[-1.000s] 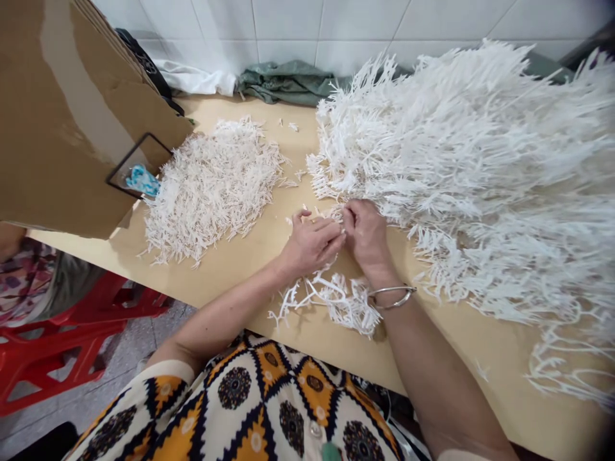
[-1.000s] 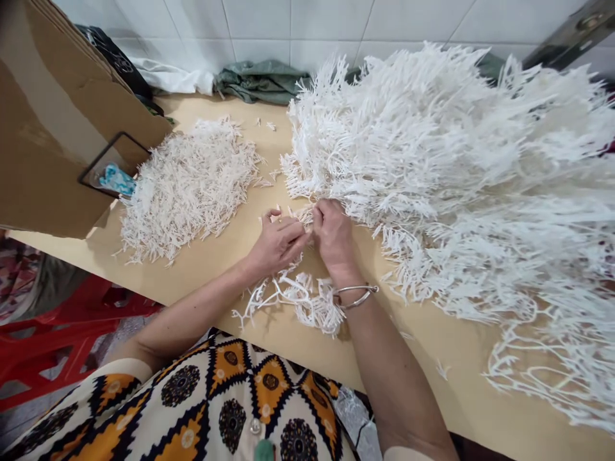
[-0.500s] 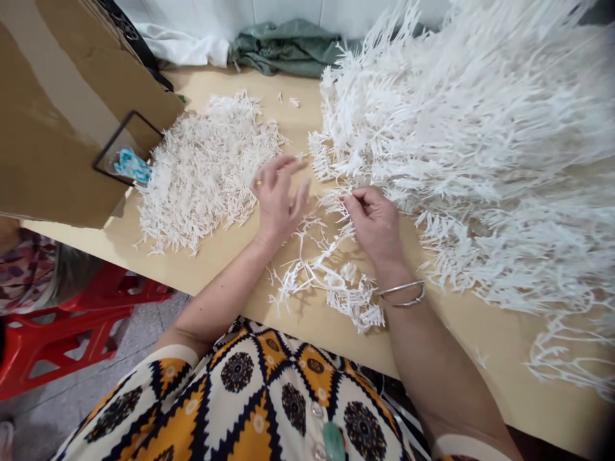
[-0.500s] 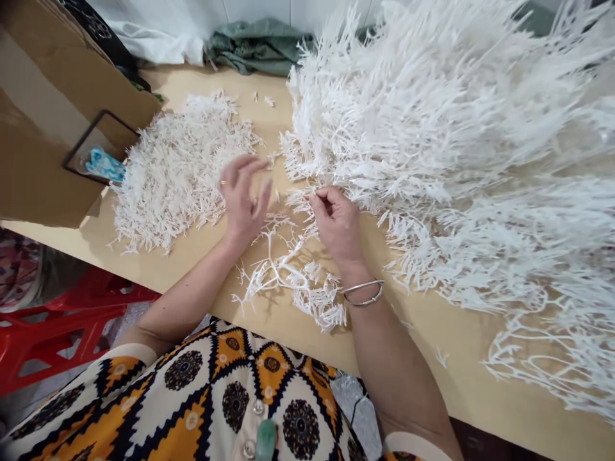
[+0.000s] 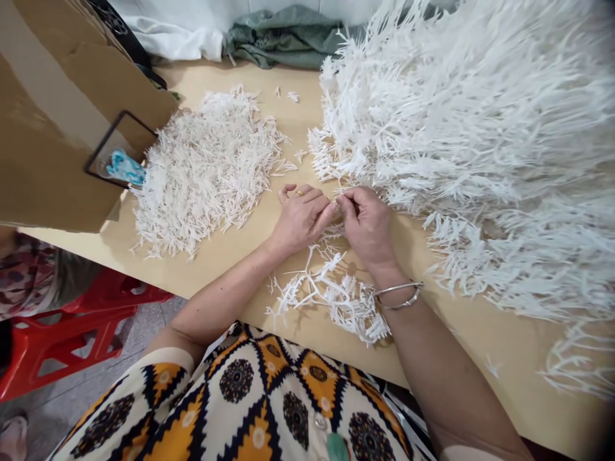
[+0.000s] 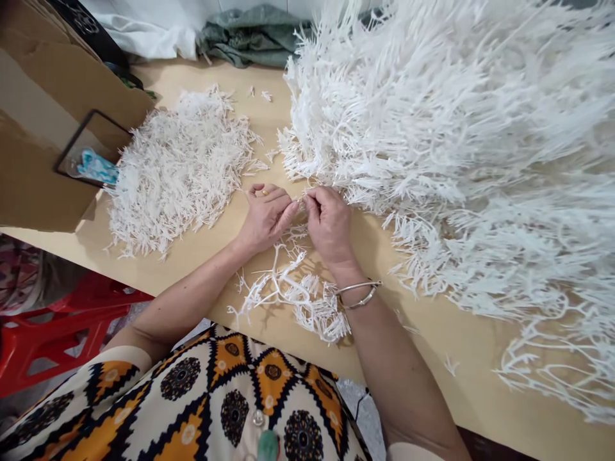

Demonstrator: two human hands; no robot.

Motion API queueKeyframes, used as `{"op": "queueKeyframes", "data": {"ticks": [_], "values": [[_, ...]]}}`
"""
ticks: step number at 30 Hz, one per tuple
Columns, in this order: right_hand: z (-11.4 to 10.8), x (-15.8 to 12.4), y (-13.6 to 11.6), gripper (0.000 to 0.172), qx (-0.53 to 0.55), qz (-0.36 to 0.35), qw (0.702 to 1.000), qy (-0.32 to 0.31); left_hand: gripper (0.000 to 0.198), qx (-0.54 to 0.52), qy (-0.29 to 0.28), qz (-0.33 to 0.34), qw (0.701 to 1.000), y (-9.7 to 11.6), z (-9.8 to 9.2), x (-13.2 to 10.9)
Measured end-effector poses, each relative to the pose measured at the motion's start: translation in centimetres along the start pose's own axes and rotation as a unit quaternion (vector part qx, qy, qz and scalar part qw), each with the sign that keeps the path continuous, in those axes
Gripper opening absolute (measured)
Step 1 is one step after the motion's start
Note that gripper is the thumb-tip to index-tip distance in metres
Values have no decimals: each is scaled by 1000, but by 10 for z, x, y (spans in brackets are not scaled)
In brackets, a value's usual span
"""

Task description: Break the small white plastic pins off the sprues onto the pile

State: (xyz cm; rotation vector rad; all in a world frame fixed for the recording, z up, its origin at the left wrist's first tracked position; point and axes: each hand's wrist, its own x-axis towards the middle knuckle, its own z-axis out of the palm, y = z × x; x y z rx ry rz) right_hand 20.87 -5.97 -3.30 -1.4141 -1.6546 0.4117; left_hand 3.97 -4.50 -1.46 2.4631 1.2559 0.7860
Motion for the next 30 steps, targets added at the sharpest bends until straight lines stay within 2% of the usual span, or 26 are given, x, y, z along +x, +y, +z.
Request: {"op": "queueKeyframes", "data": {"ticks": [5, 10, 15, 17, 19, 22, 25, 27, 28, 30], "values": [[3, 0, 0, 19, -25, -11, 1000, -2, 47, -13, -2, -17, 1000, -1, 1, -1], [2, -2, -3, 19, -6, 6, 1000, -7, 49, -31, 6, -25, 999, -2, 2, -1], [2, 0, -1, 19, -12, 16, 1000, 14, 52, -44, -7, -14, 999, 4, -7, -8], [2, 1, 1, 21, -21, 19, 999, 28, 53, -53, 22, -14, 998, 7, -13, -14], [1, 2, 2, 22, -17, 23, 999, 41, 53, -41, 79, -31, 996, 5, -19, -18], [-1, 0, 2, 21, 16, 34, 998, 53, 49, -3, 211, -132, 969, -11, -26, -17], [-4, -3, 2, 20, 55, 42, 997, 45, 24, 22, 308, -235, 922, -31, -28, -12], [-5, -5, 1, 21, 72, 43, 996, 32, 37, 43, 321, -243, 914, -37, -27, -11], [-6, -5, 1, 21, 77, 42, 996, 28, 41, 54, 308, -230, 922, -36, -26, -10], [-7, -6, -1, 21, 80, 38, 996, 18, 33, 69, 255, -178, 948, -28, -23, -10]]}}
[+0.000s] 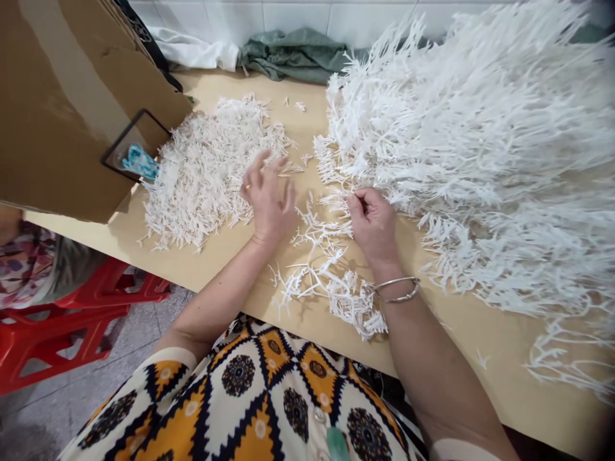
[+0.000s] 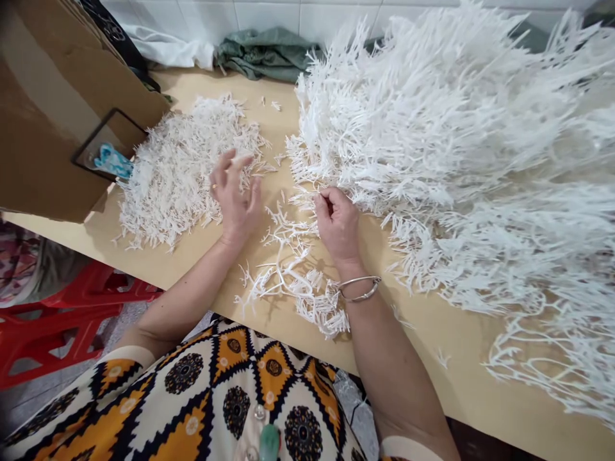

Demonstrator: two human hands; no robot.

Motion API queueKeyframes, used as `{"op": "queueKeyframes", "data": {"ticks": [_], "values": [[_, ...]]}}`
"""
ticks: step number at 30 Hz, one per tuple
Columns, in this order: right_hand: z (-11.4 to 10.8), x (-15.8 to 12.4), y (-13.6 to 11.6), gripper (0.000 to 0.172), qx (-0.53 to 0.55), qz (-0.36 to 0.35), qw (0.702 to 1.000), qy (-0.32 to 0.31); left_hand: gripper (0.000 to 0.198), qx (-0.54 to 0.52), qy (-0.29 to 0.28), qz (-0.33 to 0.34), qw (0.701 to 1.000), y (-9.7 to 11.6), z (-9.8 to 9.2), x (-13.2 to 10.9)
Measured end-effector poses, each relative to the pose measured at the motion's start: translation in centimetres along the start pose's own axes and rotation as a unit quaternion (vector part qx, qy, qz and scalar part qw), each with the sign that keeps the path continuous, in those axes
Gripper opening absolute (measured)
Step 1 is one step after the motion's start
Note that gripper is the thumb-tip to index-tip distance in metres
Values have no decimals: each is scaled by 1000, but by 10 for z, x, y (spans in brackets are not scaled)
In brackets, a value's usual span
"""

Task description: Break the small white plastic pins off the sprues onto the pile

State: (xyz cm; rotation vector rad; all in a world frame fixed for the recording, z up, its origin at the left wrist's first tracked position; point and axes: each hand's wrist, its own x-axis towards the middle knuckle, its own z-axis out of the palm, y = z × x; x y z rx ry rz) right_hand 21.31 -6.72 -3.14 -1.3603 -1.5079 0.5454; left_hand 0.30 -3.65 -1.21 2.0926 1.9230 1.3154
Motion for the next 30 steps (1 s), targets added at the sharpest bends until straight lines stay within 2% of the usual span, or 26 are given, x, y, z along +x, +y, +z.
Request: {"op": "queueKeyframes", "data": {"ticks": [3, 6, 9, 13, 17, 20, 23, 25, 28, 30], "values": [[0, -1, -2, 21, -3, -9, 1000, -15, 32, -15, -122, 105, 987, 17, 3, -7], [0, -2, -3, 21, -8, -17, 1000, -26, 39, -18, -204, 149, 967, 27, 7, -11], [-1, -1, -4, 21, -17, -13, 999, -32, 45, -11, -221, 148, 964, 26, 12, -12], [0, 1, -7, 21, -36, -16, 998, -38, 44, -69, -238, 144, 958, 20, 15, -11], [6, 4, -5, 20, -64, -17, 997, -39, 40, -97, -255, 185, 944, 21, 11, -12], [12, 7, 1, 22, -93, -18, 995, -17, 41, -124, -230, 186, 947, 32, 2, -20], [13, 8, 4, 22, -95, -18, 995, -6, 39, -160, -198, 215, 943, 40, -6, -30], [9, 7, 2, 21, -81, -7, 997, 0, 39, -154, -145, 200, 957, 37, -6, -29], [2, 4, -3, 21, -35, 24, 999, 10, 42, -88, -4, 42, 995, 17, 0, -14], [0, 2, -4, 21, 5, 42, 999, -2, 31, -49, 90, -50, 993, -1, 3, -1]]}}
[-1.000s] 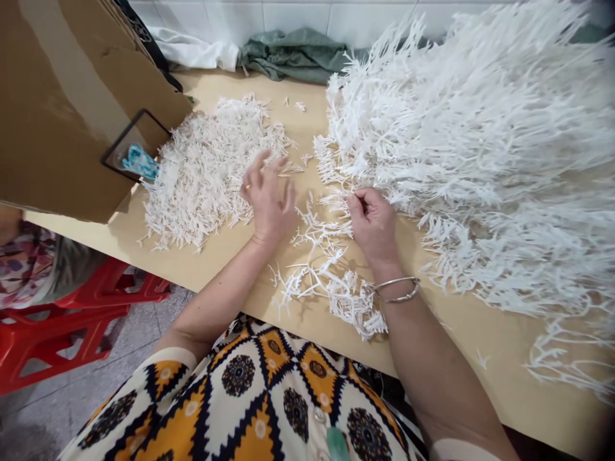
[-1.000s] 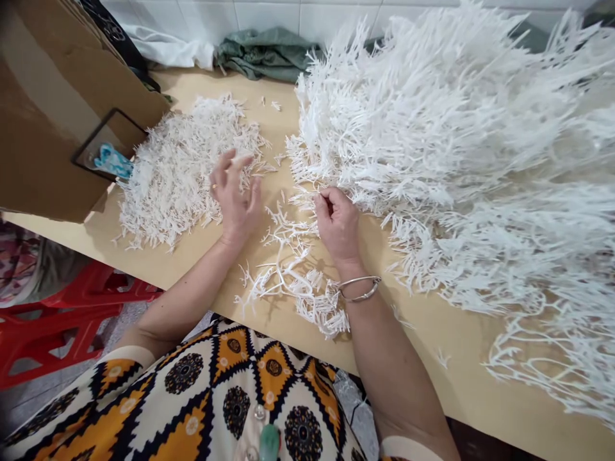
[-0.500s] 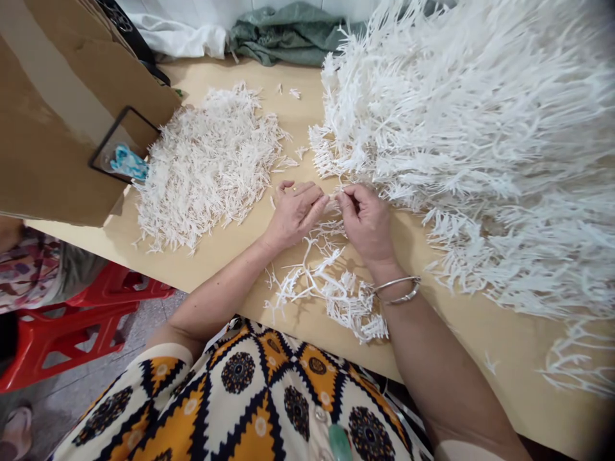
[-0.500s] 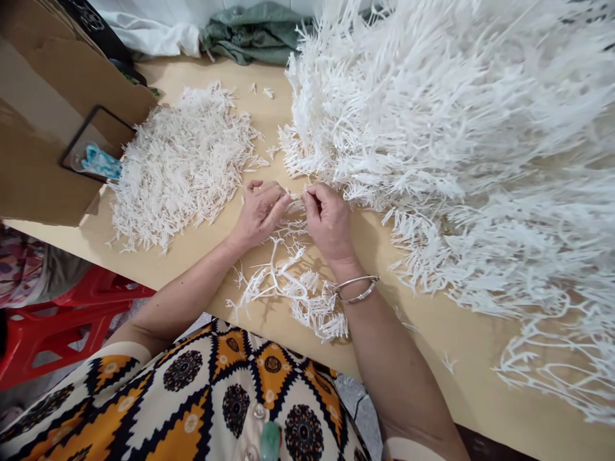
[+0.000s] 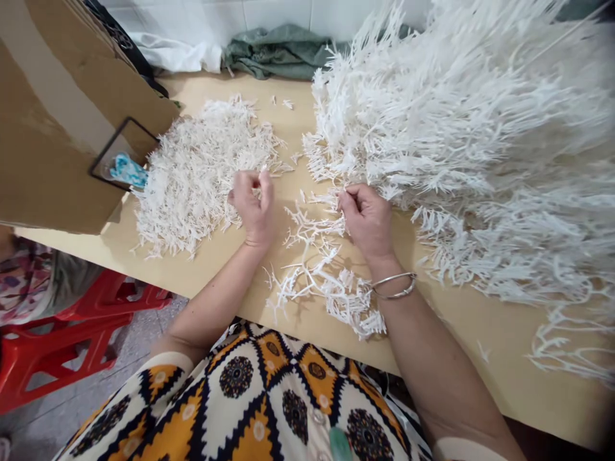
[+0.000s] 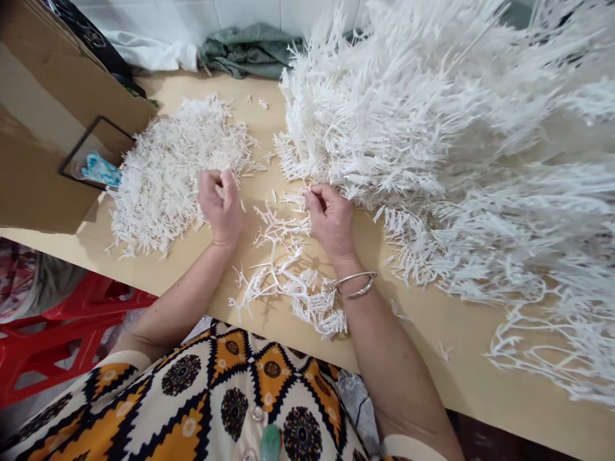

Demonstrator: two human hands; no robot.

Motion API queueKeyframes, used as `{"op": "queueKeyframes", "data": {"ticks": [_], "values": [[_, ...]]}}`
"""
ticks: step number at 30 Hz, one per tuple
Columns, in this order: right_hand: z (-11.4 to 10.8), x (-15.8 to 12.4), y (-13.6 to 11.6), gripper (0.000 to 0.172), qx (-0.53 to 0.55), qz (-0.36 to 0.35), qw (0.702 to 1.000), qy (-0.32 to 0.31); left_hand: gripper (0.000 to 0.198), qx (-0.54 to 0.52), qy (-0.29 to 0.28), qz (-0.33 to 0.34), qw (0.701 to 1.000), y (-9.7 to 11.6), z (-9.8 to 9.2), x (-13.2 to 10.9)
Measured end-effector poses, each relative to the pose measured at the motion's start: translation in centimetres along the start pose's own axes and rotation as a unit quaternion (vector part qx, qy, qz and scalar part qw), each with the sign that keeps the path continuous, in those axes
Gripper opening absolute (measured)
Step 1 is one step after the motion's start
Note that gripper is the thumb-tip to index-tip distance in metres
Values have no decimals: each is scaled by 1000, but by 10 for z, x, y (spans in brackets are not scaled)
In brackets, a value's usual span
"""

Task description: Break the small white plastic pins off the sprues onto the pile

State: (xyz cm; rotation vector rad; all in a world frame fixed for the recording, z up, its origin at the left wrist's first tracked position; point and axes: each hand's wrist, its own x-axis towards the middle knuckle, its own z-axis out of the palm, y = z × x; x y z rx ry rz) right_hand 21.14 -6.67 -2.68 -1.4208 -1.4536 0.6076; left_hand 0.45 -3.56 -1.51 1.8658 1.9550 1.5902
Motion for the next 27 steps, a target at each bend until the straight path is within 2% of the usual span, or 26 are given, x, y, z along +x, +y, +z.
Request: {"op": "queueKeyframes", "data": {"ticks": [1, 3, 4, 6, 8, 11, 14, 23, 27], "values": [[0, 0, 1, 21, 20, 8, 1000, -4, 22, 10, 38, -18, 999, -7, 1, 6], [0, 0, 4, 18, 61, 18, 998, -5, 34, 15, 86, -23, 996, -16, 2, 13], [1, 0, 5, 16, 80, 22, 997, -2, 38, 14, 88, -15, 996, -16, 1, 13], [2, 1, 8, 13, 112, 29, 993, -2, 32, 8, 43, 14, 999, -10, 1, 9], [1, 1, 9, 12, 127, 30, 991, -9, 31, 2, -56, 66, 996, 1, 1, 1], [-3, 1, 6, 14, 109, 26, 993, -32, 36, 12, -220, 164, 962, 18, 4, -8], [-5, 1, 2, 16, 89, 17, 994, -55, 39, 26, -315, 218, 924, 24, 9, -12], [-5, 2, -1, 16, 111, 40, 991, -65, 44, 28, -367, 237, 899, 22, 16, -12], [0, 2, -2, 18, 61, 20, 997, -37, 44, 2, -379, 242, 893, 21, 15, -9]]}}
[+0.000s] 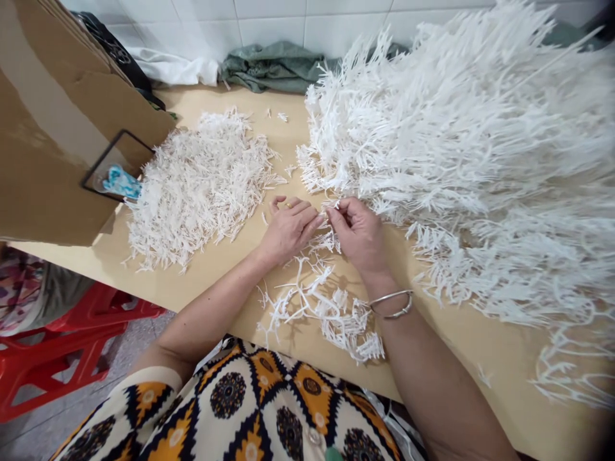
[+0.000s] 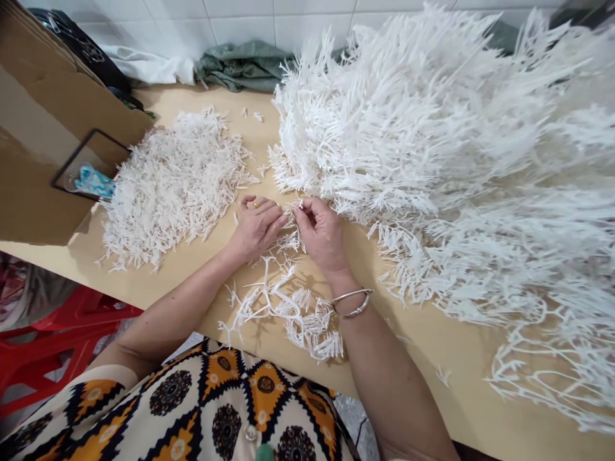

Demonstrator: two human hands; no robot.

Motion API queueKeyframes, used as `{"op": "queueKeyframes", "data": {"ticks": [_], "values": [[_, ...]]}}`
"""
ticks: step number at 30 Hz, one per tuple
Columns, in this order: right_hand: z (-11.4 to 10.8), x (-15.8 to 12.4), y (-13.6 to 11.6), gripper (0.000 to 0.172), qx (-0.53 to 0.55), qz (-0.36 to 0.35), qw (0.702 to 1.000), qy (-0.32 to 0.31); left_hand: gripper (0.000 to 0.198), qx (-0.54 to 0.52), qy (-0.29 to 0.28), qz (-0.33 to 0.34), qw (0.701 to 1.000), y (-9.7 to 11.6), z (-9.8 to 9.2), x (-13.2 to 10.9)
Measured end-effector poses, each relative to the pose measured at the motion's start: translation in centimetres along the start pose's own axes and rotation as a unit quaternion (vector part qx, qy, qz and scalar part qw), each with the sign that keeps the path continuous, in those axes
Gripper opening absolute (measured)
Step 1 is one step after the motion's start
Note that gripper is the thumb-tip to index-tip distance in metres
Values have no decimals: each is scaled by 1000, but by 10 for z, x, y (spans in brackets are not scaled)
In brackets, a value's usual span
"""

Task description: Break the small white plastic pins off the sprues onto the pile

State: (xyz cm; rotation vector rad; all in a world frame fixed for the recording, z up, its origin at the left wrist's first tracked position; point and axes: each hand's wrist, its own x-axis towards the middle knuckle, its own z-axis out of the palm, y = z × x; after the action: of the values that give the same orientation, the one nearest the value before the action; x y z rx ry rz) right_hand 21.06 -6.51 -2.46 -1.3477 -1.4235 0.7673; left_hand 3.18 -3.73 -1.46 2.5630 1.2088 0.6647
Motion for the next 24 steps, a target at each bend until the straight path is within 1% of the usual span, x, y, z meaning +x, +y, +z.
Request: {"op": "queueKeyframes", "data": {"ticks": [2, 5, 7, 8, 9, 11, 12, 13, 14, 15, 16, 17, 19, 20, 21, 22, 23, 24], "values": [[4, 2, 2, 15, -44, -13, 999, 25, 43, -13, 4, 16, 1000, 2, -2, -1], [6, 7, 8, 11, -84, -3, 994, 64, 41, -55, 19, 42, 997, 13, -4, -8], [5, 10, 10, 11, -89, 2, 993, 75, 39, -83, 41, 68, 993, 20, -5, -13], [4, 10, 11, 12, -88, 1, 993, 74, 37, -91, 61, 71, 991, 21, -5, -15], [2, 9, 11, 13, -84, -1, 994, 71, 36, -93, 97, 56, 989, 20, -5, -16], [-1, 7, 10, 17, -47, -3, 997, 69, 36, -88, 195, -22, 977, 9, -6, -16], [-2, 6, 9, 19, -20, -2, 997, 68, 38, -83, 254, -79, 960, 1, -8, -14], [-3, 5, 9, 20, 8, -1, 998, 65, 38, -78, 298, -122, 944, -8, -9, -13], [-3, 4, 10, 21, 33, 0, 998, 61, 35, -76, 327, -156, 929, -17, -11, -11], [-3, 4, 11, 20, 52, 1, 997, 57, 28, -76, 351, -188, 914, -26, -13, -10], [-3, 5, 12, 19, 63, 3, 997, 53, 17, -76, 364, -210, 904, -32, -14, -9], [-3, 5, 14, 17, 69, 4, 996, 50, 11, -71, 376, -227, 896, -37, -15, -9], [-3, 6, 16, 14, 93, 13, 994, 47, 41, -46, 394, -232, 888, -38, -15, -9], [-3, 6, 16, 14, 111, 18, 992, 48, 51, -28, 397, -218, 891, -35, -13, -9], [-3, 6, 16, 15, 132, 23, 990, 50, 53, -9, 389, -199, 899, -31, -12, -9], [-3, 6, 15, 15, 152, 27, 987, 53, 48, 7, 369, -177, 913, -24, -10, -8], [-2, 6, 14, 15, 169, 29, 984, 55, 39, 16, 332, -152, 931, -17, -7, -8], [-2, 5, 12, 15, 180, 30, 982, 55, 32, 19, 283, -127, 951, -9, -5, -7]]}}
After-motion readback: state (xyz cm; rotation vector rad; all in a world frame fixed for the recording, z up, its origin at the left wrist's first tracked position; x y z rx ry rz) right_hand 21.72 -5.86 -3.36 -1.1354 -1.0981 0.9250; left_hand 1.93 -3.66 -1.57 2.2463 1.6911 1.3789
